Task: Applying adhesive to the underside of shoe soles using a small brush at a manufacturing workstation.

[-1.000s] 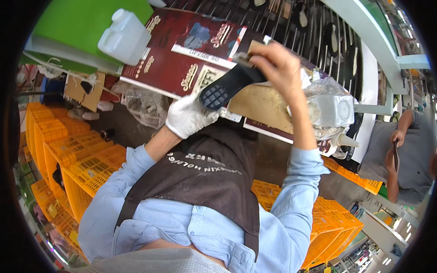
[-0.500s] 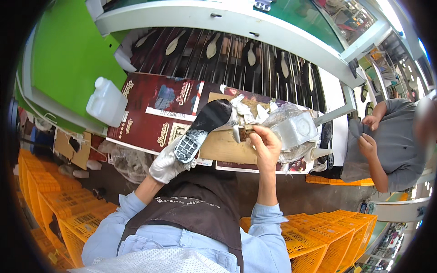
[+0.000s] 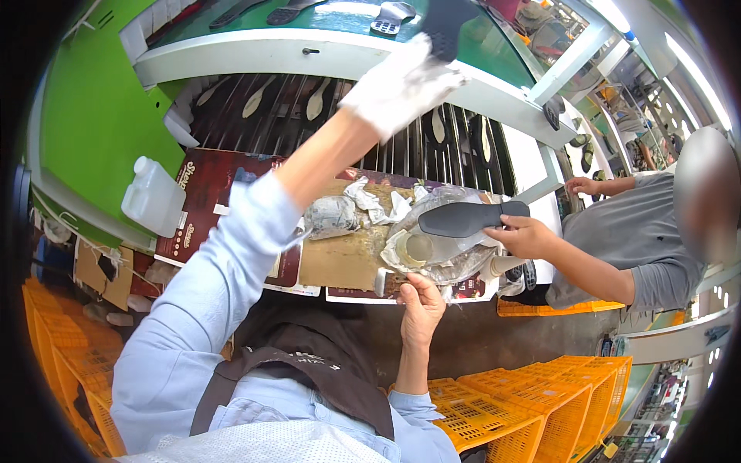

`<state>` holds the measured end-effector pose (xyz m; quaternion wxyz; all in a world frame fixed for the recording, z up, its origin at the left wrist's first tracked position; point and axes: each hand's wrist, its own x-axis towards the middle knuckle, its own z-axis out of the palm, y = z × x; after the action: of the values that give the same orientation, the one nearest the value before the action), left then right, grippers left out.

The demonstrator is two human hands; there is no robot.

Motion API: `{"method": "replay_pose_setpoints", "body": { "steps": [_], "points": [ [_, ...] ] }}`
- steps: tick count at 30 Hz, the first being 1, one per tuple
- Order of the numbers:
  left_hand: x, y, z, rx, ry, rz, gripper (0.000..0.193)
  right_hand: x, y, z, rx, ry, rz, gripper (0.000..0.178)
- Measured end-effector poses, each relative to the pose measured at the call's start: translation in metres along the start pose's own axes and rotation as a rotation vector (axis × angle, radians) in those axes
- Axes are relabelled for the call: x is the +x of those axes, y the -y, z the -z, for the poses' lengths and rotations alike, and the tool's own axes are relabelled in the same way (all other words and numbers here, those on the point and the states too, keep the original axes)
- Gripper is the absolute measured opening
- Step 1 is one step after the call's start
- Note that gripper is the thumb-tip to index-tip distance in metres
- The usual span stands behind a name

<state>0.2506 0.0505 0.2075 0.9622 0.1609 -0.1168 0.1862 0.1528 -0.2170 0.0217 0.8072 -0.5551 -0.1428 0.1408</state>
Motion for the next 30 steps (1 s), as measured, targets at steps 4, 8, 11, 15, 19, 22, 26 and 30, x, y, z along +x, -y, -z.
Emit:
{"method": "replay_pose_setpoints", "body": {
  "steps": [4, 8, 11, 15, 19, 22, 26, 30],
  "points": [
    [0.055, 0.030, 0.009, 0.431, 0.011, 0.216, 0.037, -0.002, -0.003, -0.007, -0.007, 0.030, 0.013, 0.023],
    [0.023, 0.043, 0.057, 0.679, -0.084, 0.190, 0.042, -0.007, -0.008, -0.007, -0.129, -0.002, -0.095, 0.019],
    [-0.015, 0.050, 0.095, 0.948, -0.211, 0.315, 0.064, -0.010, -0.012, -0.003, -0.138, 0.015, -0.120, 0.021],
    [-0.050, 0.080, 0.121, 1.234, -0.111, 0.742, 0.084, -0.013, -0.014, 0.000, -0.052, 0.045, -0.105, 0.022],
    [-0.076, 0.108, 0.136, 1.246, -0.071, 0.881, 0.090, -0.014, -0.013, -0.001, -0.075, 0.043, -0.082, 0.021],
    [-0.087, 0.115, 0.140, 0.899, -0.114, 0.816, 0.054, -0.015, -0.011, -0.001, -0.098, 0.035, -0.071, 0.021],
    [-0.099, 0.096, 0.132, 1.093, -0.045, 0.435, 0.029, -0.017, -0.011, 0.002, -0.105, 0.031, -0.065, 0.021],
    [-0.119, 0.029, 0.129, 0.968, -0.004, 0.210, 0.017, -0.017, -0.016, 0.003, -0.115, 0.031, -0.074, 0.021]
  ]
}}
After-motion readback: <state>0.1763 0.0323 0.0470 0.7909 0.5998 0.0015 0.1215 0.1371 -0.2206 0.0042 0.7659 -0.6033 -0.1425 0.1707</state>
